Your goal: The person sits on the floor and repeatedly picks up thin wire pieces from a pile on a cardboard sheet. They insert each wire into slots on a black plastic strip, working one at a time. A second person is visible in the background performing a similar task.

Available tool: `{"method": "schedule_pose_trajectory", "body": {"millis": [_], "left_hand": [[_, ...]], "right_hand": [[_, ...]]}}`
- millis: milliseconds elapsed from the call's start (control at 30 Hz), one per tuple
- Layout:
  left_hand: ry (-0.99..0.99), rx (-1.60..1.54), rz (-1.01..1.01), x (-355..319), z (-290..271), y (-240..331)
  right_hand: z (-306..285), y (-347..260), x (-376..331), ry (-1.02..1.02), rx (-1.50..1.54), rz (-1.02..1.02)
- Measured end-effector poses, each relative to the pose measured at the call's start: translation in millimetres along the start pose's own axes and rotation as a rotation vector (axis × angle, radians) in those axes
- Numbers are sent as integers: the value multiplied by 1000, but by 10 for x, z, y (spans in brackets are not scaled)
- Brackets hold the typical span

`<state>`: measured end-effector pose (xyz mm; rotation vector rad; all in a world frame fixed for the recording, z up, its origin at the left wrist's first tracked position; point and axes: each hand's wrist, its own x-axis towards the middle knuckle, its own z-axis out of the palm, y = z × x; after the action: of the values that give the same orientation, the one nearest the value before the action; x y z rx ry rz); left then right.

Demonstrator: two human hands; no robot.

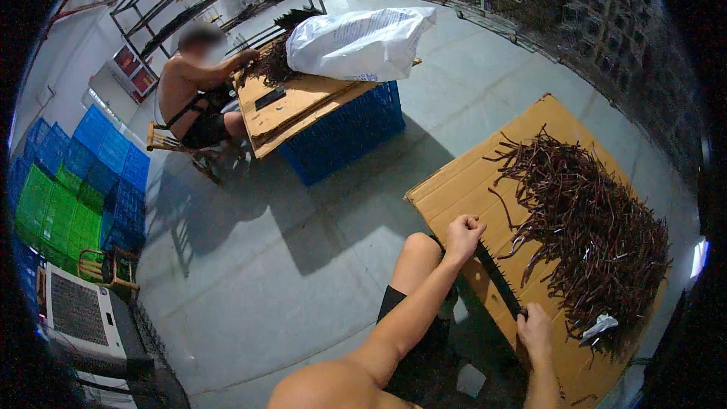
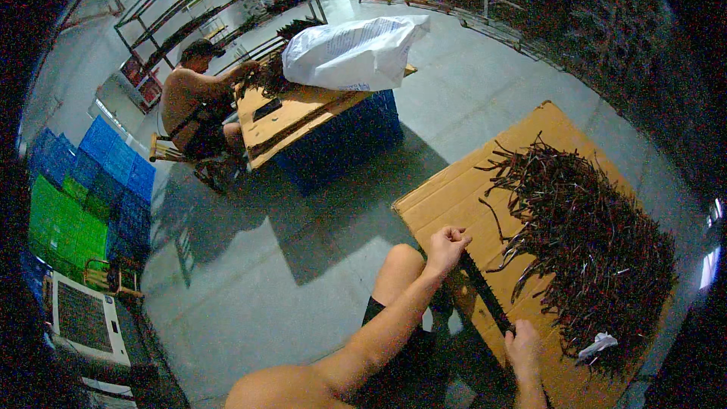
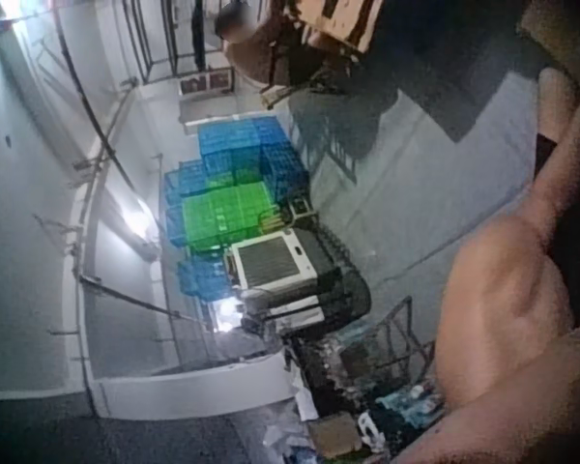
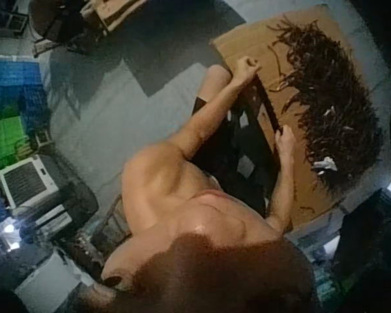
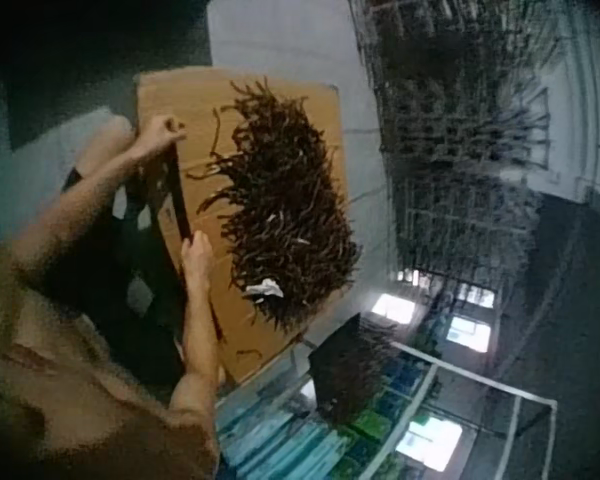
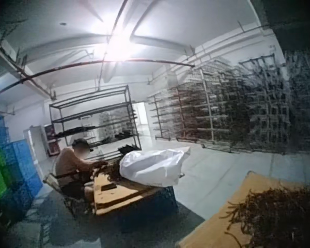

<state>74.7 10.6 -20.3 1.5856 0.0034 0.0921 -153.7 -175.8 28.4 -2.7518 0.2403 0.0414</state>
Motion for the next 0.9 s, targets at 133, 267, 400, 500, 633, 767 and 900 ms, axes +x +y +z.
{"method": "schedule_pose_trajectory", "body": {"millis": [133,267,400,500,633,767,900], "left_hand": [[23,85,-34,-14,70,-104],[-112,89,-104,-154,61,147],[-76,-147,-42,-126,-146,95],[-64,-73,-63,-168,-117,383],[-60,-164,-71,-75,-300,106],[-110,111,-157,10,-409,25],[-156,388,-137,38,-381,225]], "right_hand": [[-34,41,18,-5,58,33],[-155,48,-79,11,61,42],[-289,-98,-6,-62,66,48],[-305,-77,1,-92,111,43],[-349,-120,161,-131,318,88],[-390,-32,635,48,241,38],[-223,84,1219,89,-69,-117]]}}
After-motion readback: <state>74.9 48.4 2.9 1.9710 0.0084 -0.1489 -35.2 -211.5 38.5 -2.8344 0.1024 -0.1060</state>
